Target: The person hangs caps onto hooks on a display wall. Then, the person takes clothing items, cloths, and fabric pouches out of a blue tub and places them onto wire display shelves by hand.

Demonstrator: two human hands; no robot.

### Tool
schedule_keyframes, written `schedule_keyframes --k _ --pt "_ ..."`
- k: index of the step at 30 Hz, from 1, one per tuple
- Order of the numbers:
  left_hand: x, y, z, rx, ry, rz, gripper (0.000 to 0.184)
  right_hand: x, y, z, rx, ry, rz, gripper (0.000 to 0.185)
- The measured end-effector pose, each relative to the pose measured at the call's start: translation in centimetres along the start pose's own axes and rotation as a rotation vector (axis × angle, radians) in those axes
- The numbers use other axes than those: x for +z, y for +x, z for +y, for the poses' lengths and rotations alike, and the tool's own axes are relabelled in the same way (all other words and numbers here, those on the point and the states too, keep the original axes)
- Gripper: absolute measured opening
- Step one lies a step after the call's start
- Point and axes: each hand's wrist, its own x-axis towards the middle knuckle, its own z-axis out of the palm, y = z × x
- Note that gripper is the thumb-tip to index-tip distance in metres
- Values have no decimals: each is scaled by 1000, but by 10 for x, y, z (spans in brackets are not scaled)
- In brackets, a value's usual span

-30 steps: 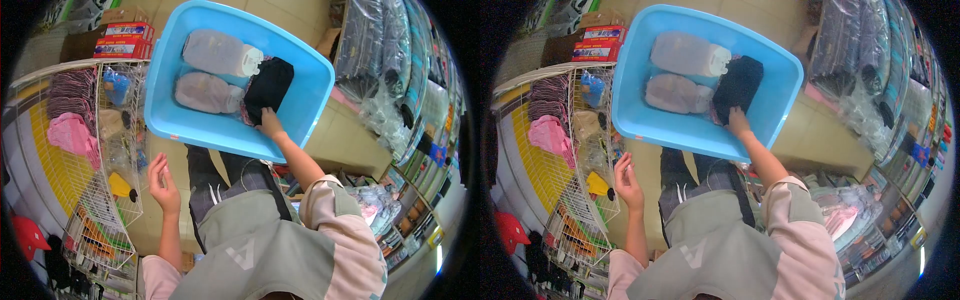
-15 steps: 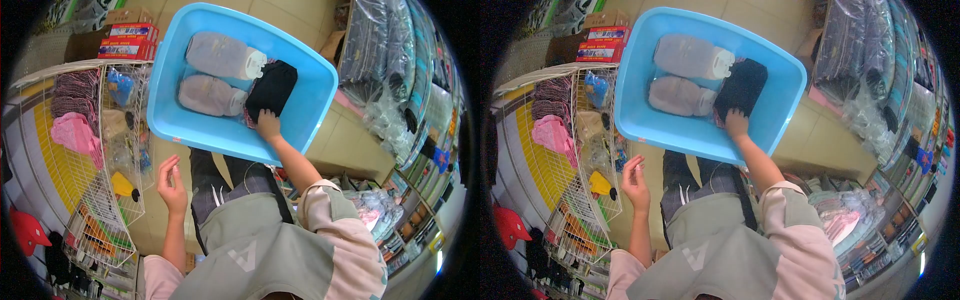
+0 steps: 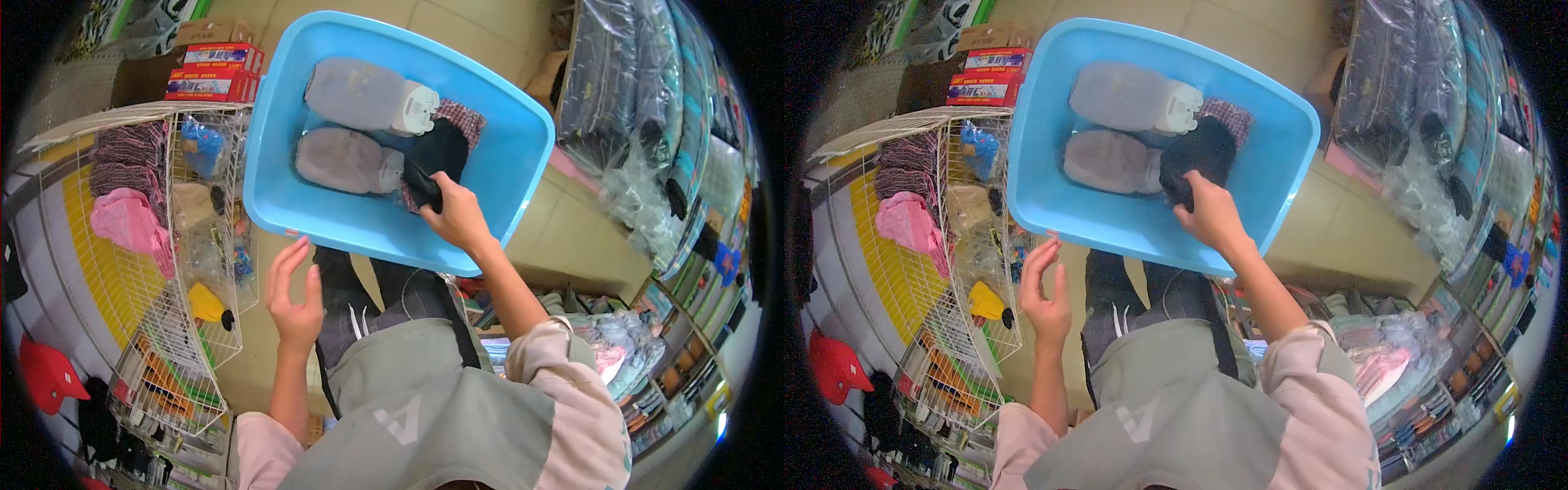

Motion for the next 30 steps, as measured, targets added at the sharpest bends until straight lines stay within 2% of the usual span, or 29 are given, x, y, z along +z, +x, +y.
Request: schedule_keyframes --k 2,7,10,12,14,17,21,24,26,27,28,30 --pt "11 19 17 95 24 -57 32 -28 -12 -24 -41 15 -79 39" --pt "39 58 64 295 92 -311 70 -78 -39 -66 -196 25 -278 36" --pt "56 61 70 387 197 -559 81 -87 -47 -80 -340 147 -231 34" --pt "65 54 63 386 121 -619 66 -90 -47 -82 -405 191 -188 38" --pt "66 50 58 379 70 -517 54 -92 -47 -78 -397 217 -207 40" --pt "50 46 61 222 -14 -473 42 -98 -47 -87 -264 487 -74 42" --pt "16 37 73 14 -214 -479 39 -90 -26 -64 -423 652 76 45" --pt "-10 3 60 -123 -334 -309 44 -70 -5 -60 -308 1015 -71 44" --pt "-24 5 64 -323 -730 -118 51 -54 6 -66 -275 1059 -299 52" --pt "-36 4 57 -337 -772 -17 60 -39 8 -67 -314 1094 -396 53" --pt "-39 9 59 -293 -1013 100 58 -33 6 -69 -176 1069 -566 54" --pt "-57 16 42 -375 -941 347 51 -31 3 -82 -8 897 -796 53"
